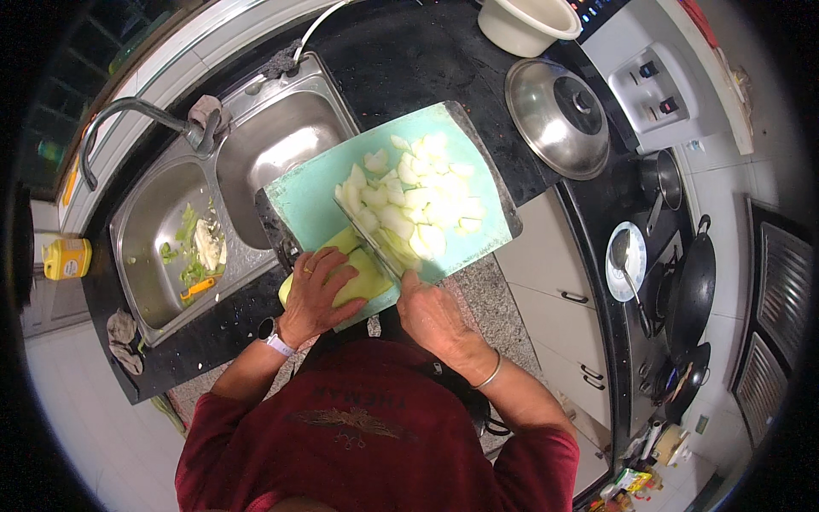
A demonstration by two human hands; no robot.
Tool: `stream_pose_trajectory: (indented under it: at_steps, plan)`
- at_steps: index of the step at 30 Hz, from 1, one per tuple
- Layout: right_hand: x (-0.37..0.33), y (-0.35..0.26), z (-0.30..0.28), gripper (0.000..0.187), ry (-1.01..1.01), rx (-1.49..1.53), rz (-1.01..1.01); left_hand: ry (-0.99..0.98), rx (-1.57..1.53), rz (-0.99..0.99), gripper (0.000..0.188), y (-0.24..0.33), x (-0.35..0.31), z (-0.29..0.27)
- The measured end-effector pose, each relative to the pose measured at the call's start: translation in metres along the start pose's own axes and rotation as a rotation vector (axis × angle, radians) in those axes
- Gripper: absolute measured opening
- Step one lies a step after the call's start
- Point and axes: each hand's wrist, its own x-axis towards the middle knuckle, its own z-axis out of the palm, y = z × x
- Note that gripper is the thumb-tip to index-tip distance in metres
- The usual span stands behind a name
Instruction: The person chops a large vegetable with a cleaver on a cutting board and then uses a ladle to transfer cooked food from a wok into a bowl.
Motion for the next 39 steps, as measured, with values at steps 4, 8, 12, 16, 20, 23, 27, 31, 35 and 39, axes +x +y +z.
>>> stream_pose_trajectory:
  at_steps: [4,8,12,16,20,23,27,31,35,39]
  plan:
    - [-0.006,-0.009,-0.01,0.013,0.004,-0.131,-0.067,-0.001,0.005,-0.023,0.049,0.0,0.003,0.002]
    - [-0.021,-0.031,-0.021,0.01,-0.023,-0.295,-0.1,0.01,0.059,-0.028,0.049,0.002,0.003,0.002]
    - [-0.027,-0.042,-0.024,0.008,-0.04,-0.4,-0.136,-0.04,0.068,-0.036,0.049,-0.003,-0.001,0.006]
    - [-0.027,-0.051,-0.018,0.006,-0.011,-0.453,-0.107,0.001,0.086,-0.011,0.046,-0.005,-0.001,0.008]
    - [-0.007,-0.024,0.016,0.004,-0.026,-0.484,-0.062,0.048,0.072,0.036,0.041,-0.003,0.006,0.007]
    - [-0.005,-0.043,0.004,0.004,-0.021,-0.506,-0.073,0.065,0.104,0.043,0.039,-0.007,0.003,0.011]
    - [-0.025,-0.066,-0.013,0.003,-0.067,-0.45,-0.079,0.027,0.088,0.015,0.037,-0.011,-0.003,0.013]
    - [-0.006,-0.044,0.012,0.002,-0.035,-0.481,-0.045,0.034,0.03,0.026,0.036,-0.007,0.006,0.007]
    - [-0.003,-0.045,0.012,0.003,0.002,-0.482,-0.074,0.034,0.048,0.026,0.036,-0.008,0.005,0.007]
    - [-0.025,-0.062,-0.006,0.004,-0.033,-0.409,-0.088,0.02,0.059,0.001,0.035,-0.011,0.002,0.009]
